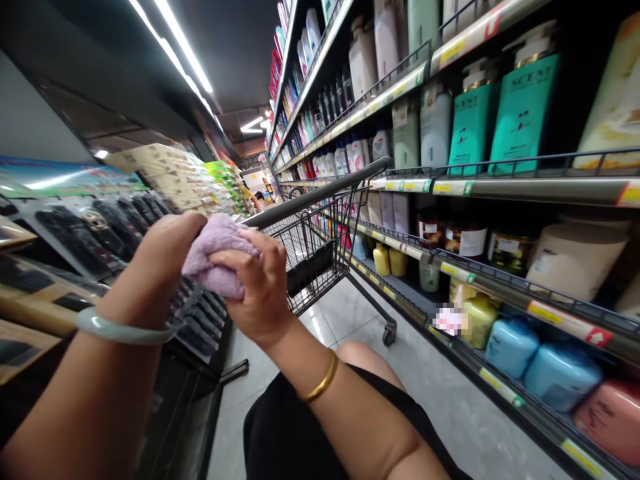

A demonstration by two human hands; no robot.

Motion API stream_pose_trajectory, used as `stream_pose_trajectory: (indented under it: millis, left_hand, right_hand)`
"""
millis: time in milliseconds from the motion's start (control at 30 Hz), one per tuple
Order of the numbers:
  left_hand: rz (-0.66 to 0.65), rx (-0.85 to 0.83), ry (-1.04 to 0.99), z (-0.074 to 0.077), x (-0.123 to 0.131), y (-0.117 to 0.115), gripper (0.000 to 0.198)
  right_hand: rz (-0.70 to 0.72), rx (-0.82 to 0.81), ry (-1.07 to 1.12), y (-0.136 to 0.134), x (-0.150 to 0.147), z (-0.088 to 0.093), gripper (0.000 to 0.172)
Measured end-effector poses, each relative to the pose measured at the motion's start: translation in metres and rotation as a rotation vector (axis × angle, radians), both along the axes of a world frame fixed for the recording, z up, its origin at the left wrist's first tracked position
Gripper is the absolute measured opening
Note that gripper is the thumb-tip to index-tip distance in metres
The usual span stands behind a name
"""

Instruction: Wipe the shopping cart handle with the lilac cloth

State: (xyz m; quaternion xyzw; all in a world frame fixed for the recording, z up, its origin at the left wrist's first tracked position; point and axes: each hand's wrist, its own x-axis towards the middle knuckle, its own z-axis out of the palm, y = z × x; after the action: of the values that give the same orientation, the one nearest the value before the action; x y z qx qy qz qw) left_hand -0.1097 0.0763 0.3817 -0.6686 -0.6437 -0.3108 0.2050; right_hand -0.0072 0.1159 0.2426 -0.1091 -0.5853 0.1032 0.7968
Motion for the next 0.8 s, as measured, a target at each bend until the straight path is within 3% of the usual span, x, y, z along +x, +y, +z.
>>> stream_pose_trajectory:
  millis: [100, 233, 333, 500, 567, 700, 733, 800]
  left_hand:
    - [-0.036, 0.052, 0.032, -0.014, 0.009, 0.003, 0.027]
    - [-0.175, 0.262, -0.163, -0.038, 0.027, 0.004, 0.035]
    - [-0.199, 0.364, -0.223, -0.048, 0.040, 0.003, 0.039]
    - [-0.201, 0.408, -0.210, -0.050, 0.060, -0.006, 0.040]
    - [-0.173, 0.439, -0.201, -0.050, 0.068, -0.009, 0.042]
    - [-0.156, 0.445, -0.199, -0.051, 0.079, -0.015, 0.042]
    - [-0.160, 0.443, -0.203, -0.052, 0.081, -0.016, 0.042]
    - [-0.171, 0.442, -0.205, -0.052, 0.083, -0.018, 0.040]
  right_hand:
    - [0.039, -0.051, 0.088, 0.000, -0.003, -0.019, 0.031]
    - [0.171, -0.311, 0.175, 0.025, -0.014, -0.050, 0.026]
    - [0.240, -0.414, 0.202, 0.038, -0.017, -0.052, 0.023]
    - [0.169, -0.231, 0.193, 0.043, -0.013, -0.033, 0.030]
    - [0.140, -0.257, 0.140, 0.047, -0.019, -0.048, 0.030]
    - [0.083, -0.380, 0.127, 0.050, -0.035, -0.097, 0.025]
    - [0.084, -0.397, 0.145, 0.049, -0.035, -0.101, 0.024]
    - [0.102, -0.394, 0.195, 0.046, -0.027, -0.092, 0.023]
